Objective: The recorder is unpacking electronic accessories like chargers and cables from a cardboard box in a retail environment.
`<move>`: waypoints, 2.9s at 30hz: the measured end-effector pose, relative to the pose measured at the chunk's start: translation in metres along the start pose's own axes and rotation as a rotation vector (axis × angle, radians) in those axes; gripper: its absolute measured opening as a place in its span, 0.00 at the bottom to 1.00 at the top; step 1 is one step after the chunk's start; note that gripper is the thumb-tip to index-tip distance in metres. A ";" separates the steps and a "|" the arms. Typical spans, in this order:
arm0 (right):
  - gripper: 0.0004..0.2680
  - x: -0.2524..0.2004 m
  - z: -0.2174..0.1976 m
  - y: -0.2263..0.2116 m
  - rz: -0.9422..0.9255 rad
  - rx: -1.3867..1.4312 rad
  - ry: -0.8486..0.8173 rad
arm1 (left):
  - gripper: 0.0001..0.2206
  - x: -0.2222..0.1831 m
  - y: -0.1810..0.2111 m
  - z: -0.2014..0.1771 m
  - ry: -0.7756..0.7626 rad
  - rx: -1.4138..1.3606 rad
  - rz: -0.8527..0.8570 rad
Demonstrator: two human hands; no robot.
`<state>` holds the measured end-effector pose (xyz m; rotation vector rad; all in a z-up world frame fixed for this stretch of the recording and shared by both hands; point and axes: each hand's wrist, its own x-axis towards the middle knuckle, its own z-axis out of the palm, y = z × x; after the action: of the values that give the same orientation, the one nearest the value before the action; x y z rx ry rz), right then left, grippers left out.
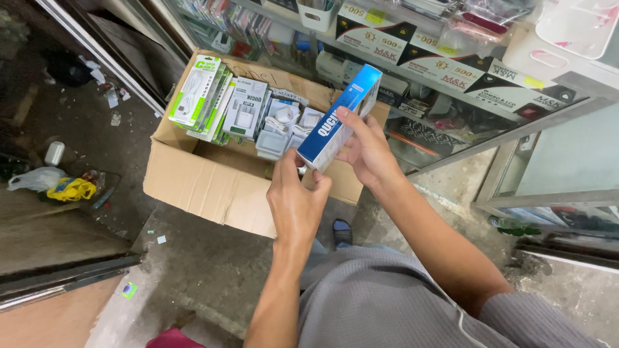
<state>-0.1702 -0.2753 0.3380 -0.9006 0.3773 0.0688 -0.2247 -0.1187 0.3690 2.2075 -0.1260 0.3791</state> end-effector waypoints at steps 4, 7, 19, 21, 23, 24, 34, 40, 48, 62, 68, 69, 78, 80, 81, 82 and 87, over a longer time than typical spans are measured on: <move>0.23 0.005 0.004 0.000 0.006 0.016 -0.002 | 0.21 0.005 -0.002 0.001 -0.008 -0.005 -0.028; 0.23 0.008 0.008 0.002 0.007 0.017 -0.004 | 0.22 0.009 -0.007 0.001 0.001 -0.016 -0.020; 0.16 0.034 0.012 0.009 -0.004 0.047 -0.037 | 0.15 0.025 -0.031 -0.009 -0.027 -0.008 -0.096; 0.14 0.035 0.012 0.004 -0.012 0.033 -0.025 | 0.15 0.032 -0.019 -0.019 -0.141 -0.184 -0.152; 0.14 0.038 0.010 0.001 0.015 0.065 -0.022 | 0.16 0.035 -0.018 -0.023 -0.110 -0.179 0.015; 0.15 0.039 0.009 -0.002 0.042 0.096 -0.019 | 0.18 0.036 -0.017 -0.024 -0.081 -0.177 0.183; 0.18 0.040 0.005 -0.012 0.173 0.178 -0.037 | 0.15 0.042 -0.028 -0.021 -0.155 -0.443 0.065; 0.19 0.035 0.000 -0.010 0.179 0.429 -0.186 | 0.07 0.041 -0.017 -0.022 0.022 -0.266 0.233; 0.29 0.037 -0.010 0.003 0.049 0.620 -0.167 | 0.09 0.021 -0.052 0.026 -0.049 -0.443 -0.379; 0.29 0.019 -0.019 0.009 -0.166 0.530 -0.294 | 0.08 0.013 -0.041 0.042 -0.197 -1.170 -0.949; 0.28 0.012 -0.021 0.005 -0.217 0.500 -0.335 | 0.11 0.009 -0.036 0.037 -0.228 -1.185 -0.960; 0.28 0.010 -0.020 0.004 -0.226 0.491 -0.336 | 0.11 0.008 -0.036 0.036 -0.240 -1.183 -0.947; 0.32 0.006 -0.031 0.005 -0.243 0.449 -0.365 | 0.12 0.005 -0.026 0.020 -0.390 -1.263 -0.945; 0.32 0.005 -0.030 0.004 -0.260 0.429 -0.367 | 0.12 0.004 -0.026 0.018 -0.406 -1.274 -0.940; 0.32 0.004 -0.030 0.003 -0.278 0.408 -0.368 | 0.13 0.003 -0.025 0.018 -0.423 -1.286 -0.936; 0.32 0.002 -0.030 0.003 -0.278 0.408 -0.368 | 0.13 0.003 -0.026 0.017 -0.423 -1.286 -0.936; 0.32 -0.003 -0.026 -0.001 -0.298 0.413 -0.440 | 0.12 -0.001 -0.028 0.019 -0.460 -1.432 -0.995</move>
<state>-0.1807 -0.2952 0.3253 -0.5033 -0.1537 -0.0833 -0.2153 -0.1163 0.3367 0.6918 0.3559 -0.6313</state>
